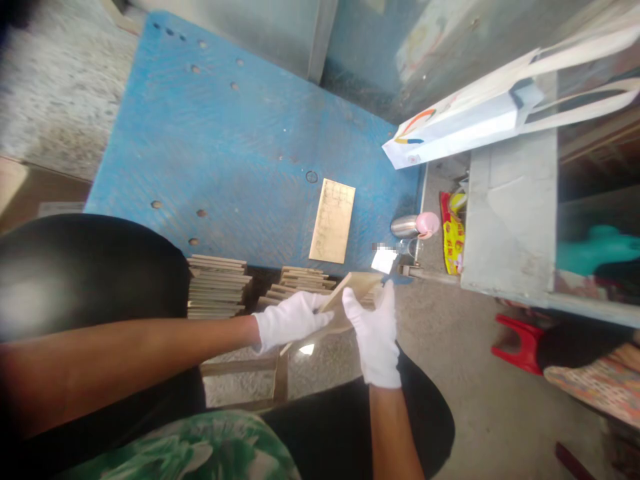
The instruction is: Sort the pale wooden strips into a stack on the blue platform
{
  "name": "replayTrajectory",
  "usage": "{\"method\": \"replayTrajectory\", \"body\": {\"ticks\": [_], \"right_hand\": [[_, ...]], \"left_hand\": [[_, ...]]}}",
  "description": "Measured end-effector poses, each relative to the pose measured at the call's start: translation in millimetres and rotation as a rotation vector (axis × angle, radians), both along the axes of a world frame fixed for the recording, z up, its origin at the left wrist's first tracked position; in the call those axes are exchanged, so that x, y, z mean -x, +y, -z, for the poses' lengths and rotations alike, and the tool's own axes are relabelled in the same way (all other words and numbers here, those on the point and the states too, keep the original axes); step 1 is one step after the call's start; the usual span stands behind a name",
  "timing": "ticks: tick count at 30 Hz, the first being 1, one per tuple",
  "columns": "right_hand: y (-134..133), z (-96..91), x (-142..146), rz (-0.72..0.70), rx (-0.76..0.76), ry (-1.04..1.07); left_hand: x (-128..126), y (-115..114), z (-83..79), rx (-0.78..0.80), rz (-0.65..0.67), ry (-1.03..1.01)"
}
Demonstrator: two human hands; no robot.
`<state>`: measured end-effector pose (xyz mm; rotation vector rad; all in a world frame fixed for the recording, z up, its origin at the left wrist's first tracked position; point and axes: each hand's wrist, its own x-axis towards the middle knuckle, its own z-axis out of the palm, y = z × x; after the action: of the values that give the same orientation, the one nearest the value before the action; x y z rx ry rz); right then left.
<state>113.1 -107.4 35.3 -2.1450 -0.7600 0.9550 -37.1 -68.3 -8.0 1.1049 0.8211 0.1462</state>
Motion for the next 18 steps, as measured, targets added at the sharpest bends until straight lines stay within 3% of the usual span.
{"method": "replayTrajectory", "body": {"ticks": [3, 9, 18], "right_hand": [[4.0, -10.9, -4.1, 0.067, -0.034, 0.069], [-15.4, -18.9, 2.2, 0.033, -0.049, 0.072], [-58.3, -11.7, 4.6, -0.023, 0.326, -0.398]], "left_hand": [[3.0, -7.6, -4.2, -0.071, 0.150, 0.030], [7.6, -7.0, -10.5, -0.317, 0.492, 0.186], [11.6, -18.2, -3.7, -0.398, 0.695, 0.066]]}}
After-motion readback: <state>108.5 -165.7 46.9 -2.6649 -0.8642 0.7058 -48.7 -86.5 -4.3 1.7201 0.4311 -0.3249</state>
